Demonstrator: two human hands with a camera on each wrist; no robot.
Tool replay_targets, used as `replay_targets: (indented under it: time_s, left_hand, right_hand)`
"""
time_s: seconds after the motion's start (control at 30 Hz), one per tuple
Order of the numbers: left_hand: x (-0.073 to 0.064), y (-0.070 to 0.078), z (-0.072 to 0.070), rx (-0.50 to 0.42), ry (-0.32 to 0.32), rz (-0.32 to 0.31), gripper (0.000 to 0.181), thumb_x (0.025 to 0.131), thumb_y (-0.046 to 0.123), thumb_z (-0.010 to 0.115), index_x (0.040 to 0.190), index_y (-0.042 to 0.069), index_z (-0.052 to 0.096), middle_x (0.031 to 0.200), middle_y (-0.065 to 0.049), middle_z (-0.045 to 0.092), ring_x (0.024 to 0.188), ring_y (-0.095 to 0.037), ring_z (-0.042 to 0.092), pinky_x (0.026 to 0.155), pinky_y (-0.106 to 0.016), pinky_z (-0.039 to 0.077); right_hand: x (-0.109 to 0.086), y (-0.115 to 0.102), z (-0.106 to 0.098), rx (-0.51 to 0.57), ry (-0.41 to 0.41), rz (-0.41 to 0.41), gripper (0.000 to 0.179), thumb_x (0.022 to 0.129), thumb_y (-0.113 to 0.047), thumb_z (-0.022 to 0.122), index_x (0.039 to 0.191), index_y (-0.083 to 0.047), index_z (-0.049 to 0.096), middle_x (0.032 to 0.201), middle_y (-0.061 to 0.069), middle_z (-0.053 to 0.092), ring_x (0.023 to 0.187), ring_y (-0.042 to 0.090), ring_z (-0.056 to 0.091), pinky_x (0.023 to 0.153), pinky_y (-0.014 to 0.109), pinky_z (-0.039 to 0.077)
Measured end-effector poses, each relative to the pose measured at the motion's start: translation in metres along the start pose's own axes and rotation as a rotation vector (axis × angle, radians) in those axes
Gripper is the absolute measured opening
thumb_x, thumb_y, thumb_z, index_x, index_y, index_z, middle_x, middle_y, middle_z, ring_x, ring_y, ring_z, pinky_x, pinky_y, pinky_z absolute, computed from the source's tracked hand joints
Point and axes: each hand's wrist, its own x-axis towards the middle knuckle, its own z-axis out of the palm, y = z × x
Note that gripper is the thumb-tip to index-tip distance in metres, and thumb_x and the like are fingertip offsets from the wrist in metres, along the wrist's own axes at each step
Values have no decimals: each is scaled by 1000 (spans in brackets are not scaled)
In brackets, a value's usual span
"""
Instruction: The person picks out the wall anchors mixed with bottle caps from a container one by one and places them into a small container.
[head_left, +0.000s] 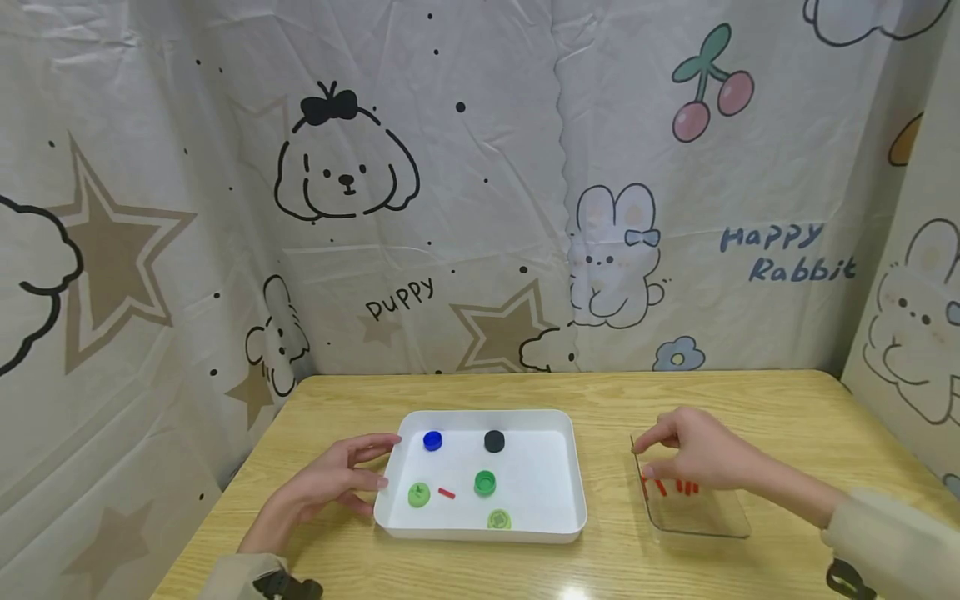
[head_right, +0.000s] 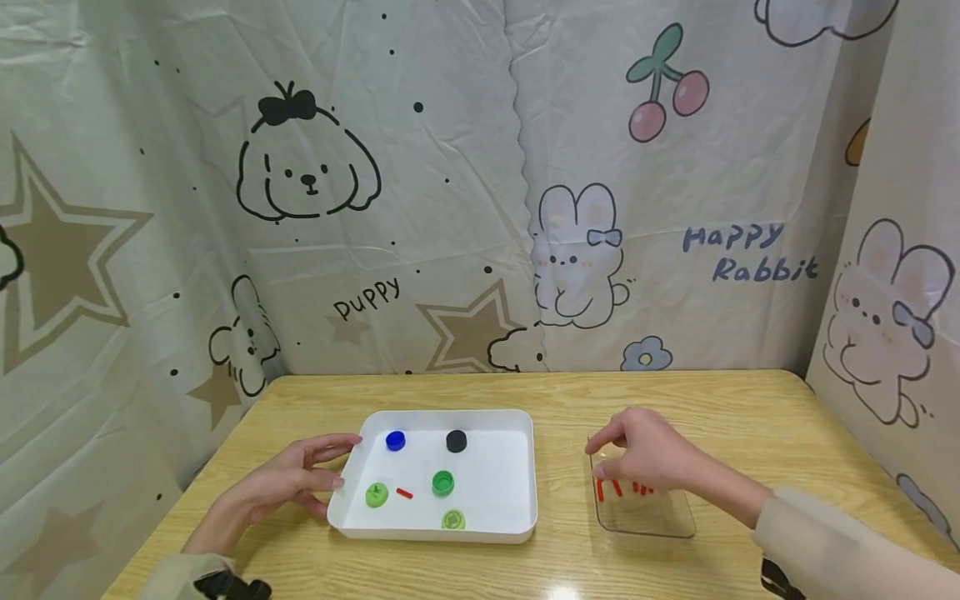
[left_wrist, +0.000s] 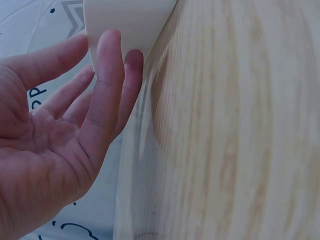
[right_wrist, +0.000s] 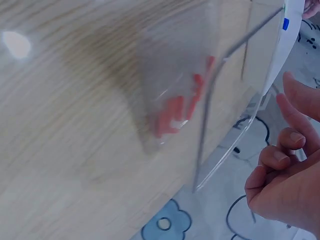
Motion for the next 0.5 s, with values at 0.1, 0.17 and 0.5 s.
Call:
replay_targets:
  time_s: [0.1,0.17,0.5]
  left_hand:
    - [0,0,0,-2,3,1,73,94,3,76,159,0,41,167,-29,29,113,-32,68,70,-48,65]
    - [0,-1,0,-4,5,0,74,94,3,75,159,0,41,167,-29,29,113,-32,68,70,-48,65]
    - [2,-2,-1,-15,4,3,74,92,3,77,158,0,42,166,-30,29,115,-33,68,70,-48,65]
  right_hand:
    - [9,-12,3,6,-19,-25,21,81,-17,91,101,-13,84,77,-6,54,72,12,40,62,27,35]
    - [16,-20,6,18,-36,-48,21,81,-16,90,101,-13,84,80,-6,58,75,14,43,66,29,40]
    - [50,-52,30,45,-100,-130,20,82,-15,91,101,-13,84,82,-8,60,85,15,54,86,42,56]
